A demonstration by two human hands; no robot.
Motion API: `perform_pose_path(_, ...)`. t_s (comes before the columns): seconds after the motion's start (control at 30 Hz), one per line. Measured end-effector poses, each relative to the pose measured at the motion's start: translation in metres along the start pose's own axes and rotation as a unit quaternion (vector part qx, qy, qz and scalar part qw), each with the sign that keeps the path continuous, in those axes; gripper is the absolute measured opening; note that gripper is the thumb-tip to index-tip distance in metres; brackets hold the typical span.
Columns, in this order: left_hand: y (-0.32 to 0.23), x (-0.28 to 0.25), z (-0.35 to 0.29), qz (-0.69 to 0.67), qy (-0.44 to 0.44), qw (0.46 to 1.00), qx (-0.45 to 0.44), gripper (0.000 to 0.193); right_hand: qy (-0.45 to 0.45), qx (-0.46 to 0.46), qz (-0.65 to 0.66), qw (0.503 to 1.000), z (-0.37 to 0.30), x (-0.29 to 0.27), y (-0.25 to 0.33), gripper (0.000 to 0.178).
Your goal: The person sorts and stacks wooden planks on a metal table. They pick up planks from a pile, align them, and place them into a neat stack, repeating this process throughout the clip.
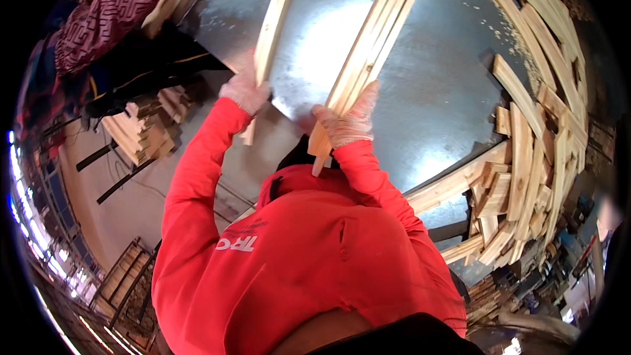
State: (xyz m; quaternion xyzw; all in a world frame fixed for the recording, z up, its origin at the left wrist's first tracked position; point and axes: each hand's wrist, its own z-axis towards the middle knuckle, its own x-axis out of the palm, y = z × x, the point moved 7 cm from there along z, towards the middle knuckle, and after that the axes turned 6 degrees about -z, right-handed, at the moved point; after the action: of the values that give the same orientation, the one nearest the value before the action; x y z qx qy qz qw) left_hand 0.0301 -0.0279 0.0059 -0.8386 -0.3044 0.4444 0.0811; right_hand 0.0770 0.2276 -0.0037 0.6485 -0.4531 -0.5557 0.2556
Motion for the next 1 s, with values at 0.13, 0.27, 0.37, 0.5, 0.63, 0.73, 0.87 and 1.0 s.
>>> perform_pose_path(0.13,-0.018,0.022,-0.001,-0.18,0.005,0.969,0.167,0.094,0.184,-0.014,0.23,0.956,-0.017,0.057,0.044,0.107)
perform_pose_path(0.27,-0.042,-0.003,-0.029,0.035,-0.144,0.986,0.077,0.112,0.245,-0.111,-0.042,0.962,-0.033,0.089,0.031,0.086)
perform_pose_path(0.37,-0.053,-0.01,-0.021,0.16,-0.181,0.97,0.024,0.11,0.262,-0.177,-0.021,0.949,-0.029,0.106,0.021,0.068)
perform_pose_path(0.5,-0.072,-0.032,-0.025,0.059,-0.196,0.977,0.058,0.077,0.427,-0.124,-0.165,0.88,-0.039,0.062,-0.003,0.048)
perform_pose_path(0.63,-0.024,-0.053,0.0,0.129,-0.195,0.963,0.137,0.097,0.251,-0.036,-0.299,0.92,-0.022,-0.077,-0.047,0.047)
perform_pose_path(0.73,-0.007,-0.053,0.011,0.16,-0.177,0.963,0.126,0.109,0.072,-0.055,-0.343,0.935,-0.039,-0.202,-0.08,0.051)
perform_pose_path(0.87,-0.035,-0.039,0.0,0.387,-0.172,0.906,0.006,0.113,-0.038,0.093,-0.391,0.915,-0.053,-0.357,-0.114,0.052)
perform_pose_path(1.0,-0.092,0.004,-0.035,0.195,-0.278,0.883,0.324,0.094,-0.152,0.119,-0.458,0.868,-0.003,-0.488,-0.151,0.056)
